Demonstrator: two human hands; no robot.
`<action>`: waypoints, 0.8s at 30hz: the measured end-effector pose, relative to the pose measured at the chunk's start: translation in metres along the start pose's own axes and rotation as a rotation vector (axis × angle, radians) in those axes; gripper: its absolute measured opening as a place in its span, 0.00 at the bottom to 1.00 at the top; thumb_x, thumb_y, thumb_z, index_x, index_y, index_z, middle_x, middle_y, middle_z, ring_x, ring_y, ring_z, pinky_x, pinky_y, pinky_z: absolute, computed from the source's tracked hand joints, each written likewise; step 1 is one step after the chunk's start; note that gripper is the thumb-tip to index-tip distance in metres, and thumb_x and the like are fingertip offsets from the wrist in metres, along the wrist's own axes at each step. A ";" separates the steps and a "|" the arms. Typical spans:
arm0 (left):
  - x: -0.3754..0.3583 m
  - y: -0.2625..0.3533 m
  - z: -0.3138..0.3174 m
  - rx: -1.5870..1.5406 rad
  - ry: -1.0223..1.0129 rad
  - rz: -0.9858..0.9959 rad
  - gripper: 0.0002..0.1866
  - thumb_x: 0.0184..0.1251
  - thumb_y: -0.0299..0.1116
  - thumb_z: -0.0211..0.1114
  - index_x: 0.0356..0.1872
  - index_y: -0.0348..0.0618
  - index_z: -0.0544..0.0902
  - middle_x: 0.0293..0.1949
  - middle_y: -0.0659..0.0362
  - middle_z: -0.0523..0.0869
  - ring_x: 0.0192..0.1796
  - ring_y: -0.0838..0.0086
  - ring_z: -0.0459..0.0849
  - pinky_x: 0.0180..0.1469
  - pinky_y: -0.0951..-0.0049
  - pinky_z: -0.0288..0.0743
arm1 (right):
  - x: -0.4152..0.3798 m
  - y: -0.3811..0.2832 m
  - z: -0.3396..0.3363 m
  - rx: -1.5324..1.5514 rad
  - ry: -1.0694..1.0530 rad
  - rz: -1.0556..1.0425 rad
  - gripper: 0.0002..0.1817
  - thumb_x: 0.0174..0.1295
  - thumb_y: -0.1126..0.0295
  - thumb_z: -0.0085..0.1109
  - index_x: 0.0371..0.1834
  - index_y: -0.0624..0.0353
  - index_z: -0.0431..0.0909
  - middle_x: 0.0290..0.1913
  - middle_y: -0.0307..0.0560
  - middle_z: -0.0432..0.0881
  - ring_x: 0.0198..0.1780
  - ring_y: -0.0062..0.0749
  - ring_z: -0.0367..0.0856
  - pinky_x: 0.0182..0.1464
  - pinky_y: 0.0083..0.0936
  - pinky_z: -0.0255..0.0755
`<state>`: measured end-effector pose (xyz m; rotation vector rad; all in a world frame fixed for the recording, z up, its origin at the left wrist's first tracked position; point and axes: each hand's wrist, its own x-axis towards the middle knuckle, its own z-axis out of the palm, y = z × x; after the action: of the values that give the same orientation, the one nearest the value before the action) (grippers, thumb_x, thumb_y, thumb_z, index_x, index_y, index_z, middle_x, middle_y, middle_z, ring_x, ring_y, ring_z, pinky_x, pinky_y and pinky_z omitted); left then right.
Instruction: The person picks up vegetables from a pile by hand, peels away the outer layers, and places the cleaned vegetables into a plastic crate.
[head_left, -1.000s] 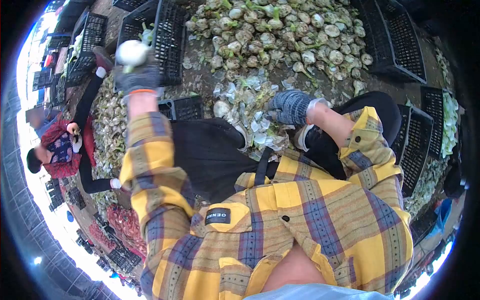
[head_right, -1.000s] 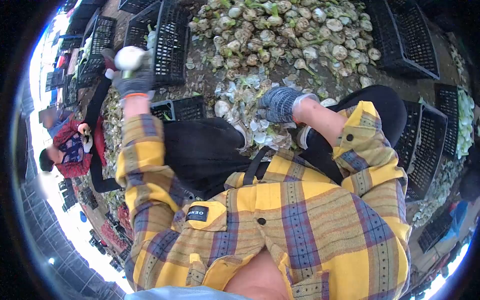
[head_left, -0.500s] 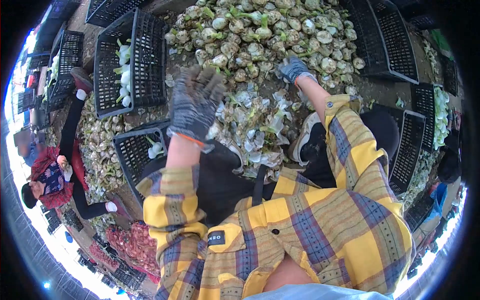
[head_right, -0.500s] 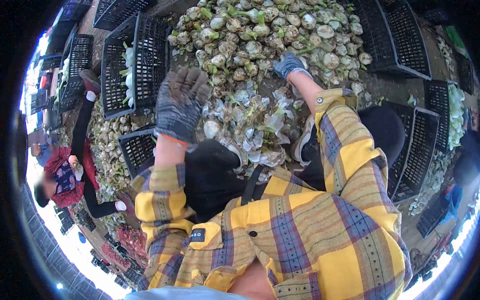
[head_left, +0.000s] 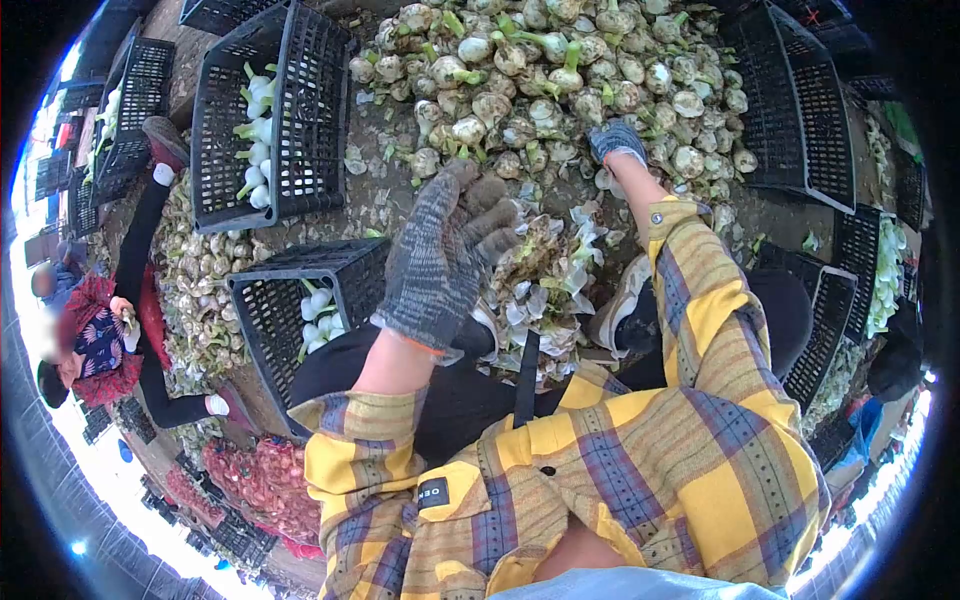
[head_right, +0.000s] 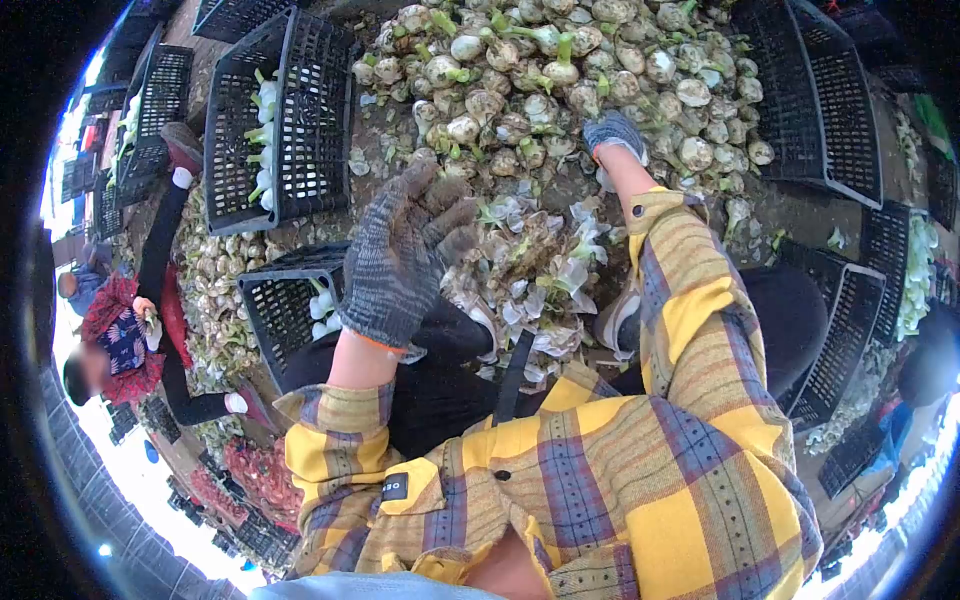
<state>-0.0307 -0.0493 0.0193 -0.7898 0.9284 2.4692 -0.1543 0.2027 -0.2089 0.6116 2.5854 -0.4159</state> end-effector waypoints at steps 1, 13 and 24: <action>0.001 0.000 0.000 0.034 0.027 0.019 0.21 0.62 0.42 0.52 0.52 0.41 0.69 0.44 0.51 0.78 0.44 0.62 0.78 0.43 0.66 0.76 | -0.003 0.000 -0.006 0.000 -0.027 -0.065 0.29 0.51 0.48 0.49 0.49 0.61 0.72 0.53 0.56 0.71 0.56 0.46 0.69 0.57 0.33 0.62; 0.019 -0.020 0.005 0.474 0.046 0.157 0.23 0.60 0.49 0.56 0.54 0.52 0.67 0.48 0.59 0.74 0.43 0.70 0.78 0.42 0.66 0.76 | -0.180 -0.047 -0.160 0.016 -0.179 -0.943 0.22 0.52 0.58 0.56 0.47 0.58 0.72 0.40 0.54 0.78 0.42 0.44 0.77 0.46 0.30 0.70; 0.015 -0.019 0.011 0.425 -0.062 0.504 0.19 0.66 0.44 0.46 0.51 0.44 0.69 0.47 0.58 0.74 0.48 0.75 0.74 0.48 0.73 0.70 | -0.221 -0.056 -0.142 0.917 -0.434 -0.457 0.23 0.55 0.51 0.54 0.42 0.61 0.74 0.23 0.38 0.77 0.21 0.22 0.73 0.22 0.20 0.65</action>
<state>-0.0364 -0.0262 0.0080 -0.3605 1.7234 2.5207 -0.0543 0.1325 0.0306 0.1400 1.9885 -1.7116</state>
